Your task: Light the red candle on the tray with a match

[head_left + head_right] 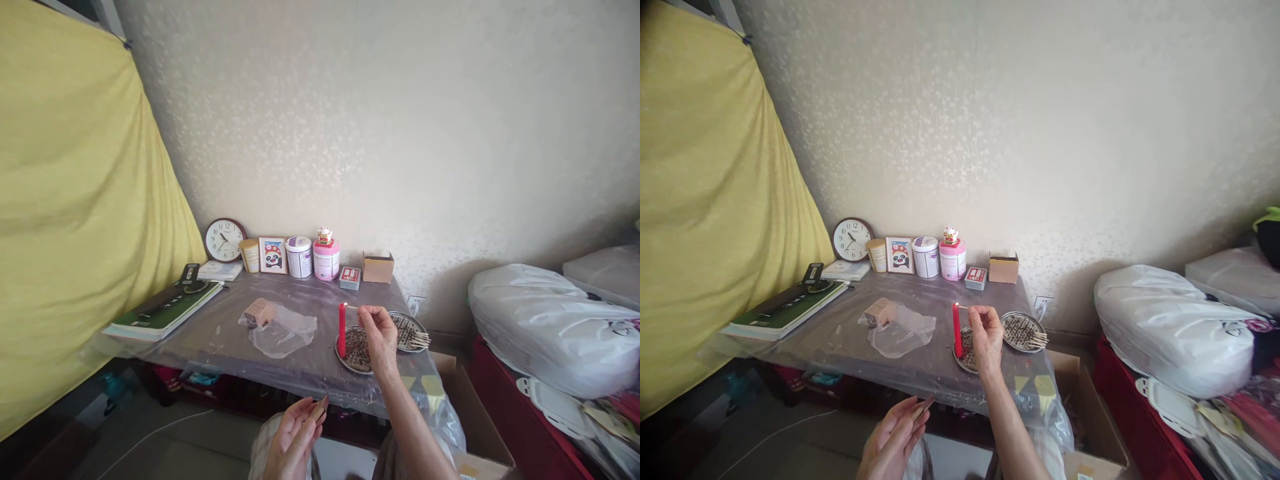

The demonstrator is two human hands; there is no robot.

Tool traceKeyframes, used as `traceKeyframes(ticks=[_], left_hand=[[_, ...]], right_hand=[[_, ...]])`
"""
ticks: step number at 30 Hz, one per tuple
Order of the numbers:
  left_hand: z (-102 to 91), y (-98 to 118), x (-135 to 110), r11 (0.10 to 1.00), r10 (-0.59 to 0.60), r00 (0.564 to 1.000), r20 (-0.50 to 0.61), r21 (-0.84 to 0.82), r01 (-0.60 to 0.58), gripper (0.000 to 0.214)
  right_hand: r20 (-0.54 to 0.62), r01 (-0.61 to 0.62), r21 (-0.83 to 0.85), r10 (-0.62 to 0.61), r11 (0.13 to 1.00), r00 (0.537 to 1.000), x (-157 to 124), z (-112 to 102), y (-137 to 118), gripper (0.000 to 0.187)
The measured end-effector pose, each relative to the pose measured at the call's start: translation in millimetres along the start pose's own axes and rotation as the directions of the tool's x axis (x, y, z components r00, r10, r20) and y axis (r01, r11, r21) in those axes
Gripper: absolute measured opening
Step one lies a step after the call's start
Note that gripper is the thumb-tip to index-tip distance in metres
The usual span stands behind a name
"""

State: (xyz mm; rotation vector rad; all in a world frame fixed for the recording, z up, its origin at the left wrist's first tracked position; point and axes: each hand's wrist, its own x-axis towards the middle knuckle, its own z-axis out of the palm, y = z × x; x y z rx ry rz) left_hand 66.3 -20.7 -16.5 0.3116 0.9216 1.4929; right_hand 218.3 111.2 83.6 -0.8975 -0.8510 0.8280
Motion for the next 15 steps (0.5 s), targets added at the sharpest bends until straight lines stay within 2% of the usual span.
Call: traceKeyframes(ticks=[15], left_hand=[[-6.1, -4.6, 8.0, 1.0, -0.004, 0.999, -0.039, 0.011, 0.005, 0.05]], right_hand=[[-0.007, 0.028, -0.035, -0.029, 0.999, 1.0, 6.7, 5.5, 6.2, 0.042]])
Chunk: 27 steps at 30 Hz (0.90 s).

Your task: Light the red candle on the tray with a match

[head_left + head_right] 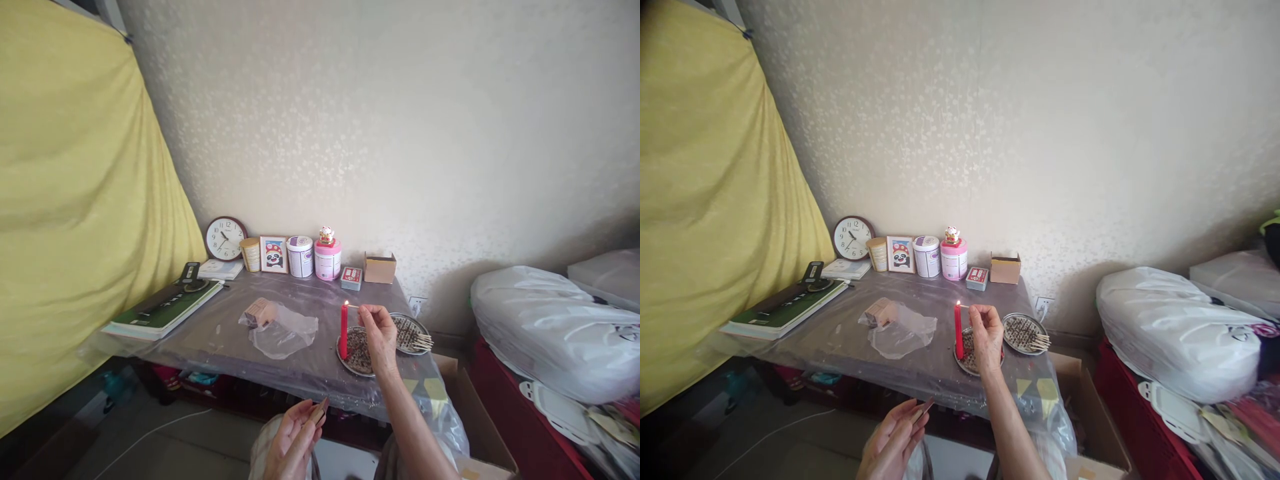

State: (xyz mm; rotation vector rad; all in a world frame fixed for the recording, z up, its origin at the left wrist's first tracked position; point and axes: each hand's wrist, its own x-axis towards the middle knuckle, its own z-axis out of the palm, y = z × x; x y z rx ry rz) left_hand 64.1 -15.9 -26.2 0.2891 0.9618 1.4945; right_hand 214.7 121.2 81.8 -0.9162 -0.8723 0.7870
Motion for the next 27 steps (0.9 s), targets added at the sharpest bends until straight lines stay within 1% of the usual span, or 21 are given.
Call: traceKeyframes(ticks=[5, 9, 12, 21, 27], left_hand=[[0.3, 1.1, 0.2, 1.0, -0.007, 1.0, -0.007, 0.007, 0.007, 0.049], [-0.1, 0.9, 1.2, 1.0, -0.004, 1.0, 0.011, -0.016, 0.004, 0.049], [0.2, 1.1, 1.5, 1.0, -0.017, 1.0, -0.002, -0.027, 0.017, 0.05], [-0.7, -1.2, 2.9, 1.0, -0.01, 1.0, -0.002, -0.003, 0.01, 0.05], [-0.3, -3.7, 4.4, 1.0, -0.013, 1.0, -0.021, 0.007, 0.013, 0.053]], right_hand=[[0.002, -0.008, 0.009, 0.008, 1.0, 1.0, 0.9, 0.2, 2.8, 0.04], [0.005, -0.009, 0.011, 0.009, 1.0, 1.0, 1.1, 0.1, 4.7, 0.039], [0.005, -0.006, 0.01, 0.006, 1.0, 1.0, 1.2, 0.1, 5.4, 0.038], [-0.002, -0.018, 0.028, 0.018, 0.999, 1.0, 1.9, -0.1, 6.6, 0.036], [-0.006, -0.023, 0.047, 0.024, 0.999, 1.0, 2.4, -0.2, 5.6, 0.033]])
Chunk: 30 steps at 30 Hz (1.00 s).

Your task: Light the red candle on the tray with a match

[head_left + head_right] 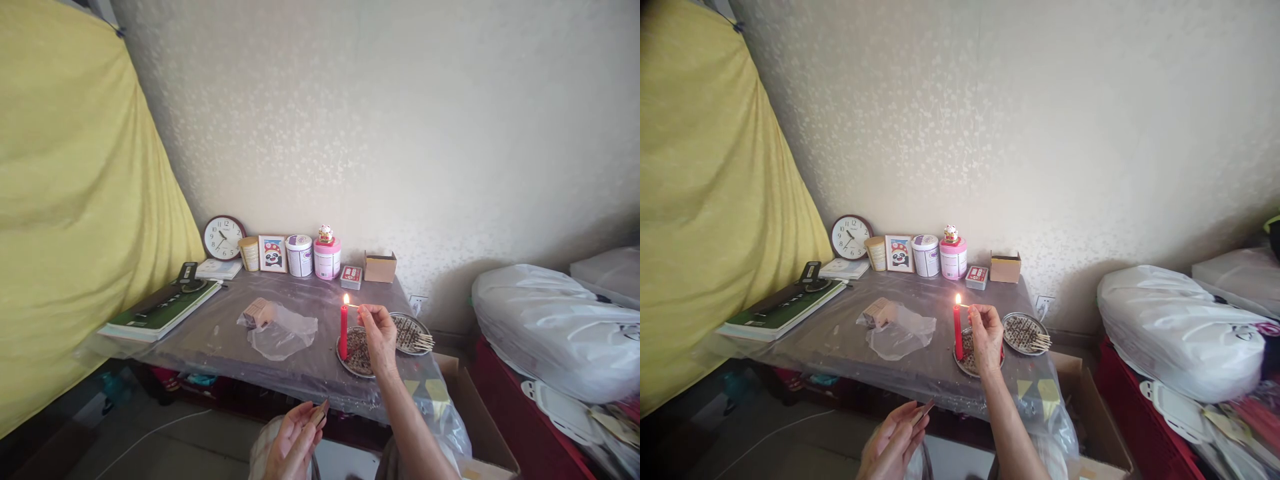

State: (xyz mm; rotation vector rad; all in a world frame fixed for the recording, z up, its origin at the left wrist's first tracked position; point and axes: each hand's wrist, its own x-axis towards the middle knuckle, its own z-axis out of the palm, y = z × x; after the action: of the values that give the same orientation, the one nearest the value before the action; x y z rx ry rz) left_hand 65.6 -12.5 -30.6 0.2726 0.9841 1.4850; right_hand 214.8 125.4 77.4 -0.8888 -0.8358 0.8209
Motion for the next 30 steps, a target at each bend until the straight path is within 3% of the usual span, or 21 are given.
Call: traceKeyframes(ticks=[16, 23, 30], left_hand=[[-0.7, -3, -1, 1.0, -0.011, 1.0, 0.018, -0.011, 0.011, 0.05], [-1.2, -1, -3, 0.999, -0.035, 0.997, 0.064, -0.019, 0.036, 0.046], [-2.8, -2, -5, 0.999, -0.051, 0.997, 0.066, -0.012, 0.052, 0.046]], right_hand=[[0.043, -0.021, 0.027, 0.02, 0.999, 0.999, -1, -13, -22, 0.03], [0.02, -0.017, 0.013, 0.017, 1.0, 1.0, 14, -45, -47, 0.034], [-0.035, -0.056, -0.066, 0.054, 0.996, 0.998, 17, -88, -41, 0.039]])
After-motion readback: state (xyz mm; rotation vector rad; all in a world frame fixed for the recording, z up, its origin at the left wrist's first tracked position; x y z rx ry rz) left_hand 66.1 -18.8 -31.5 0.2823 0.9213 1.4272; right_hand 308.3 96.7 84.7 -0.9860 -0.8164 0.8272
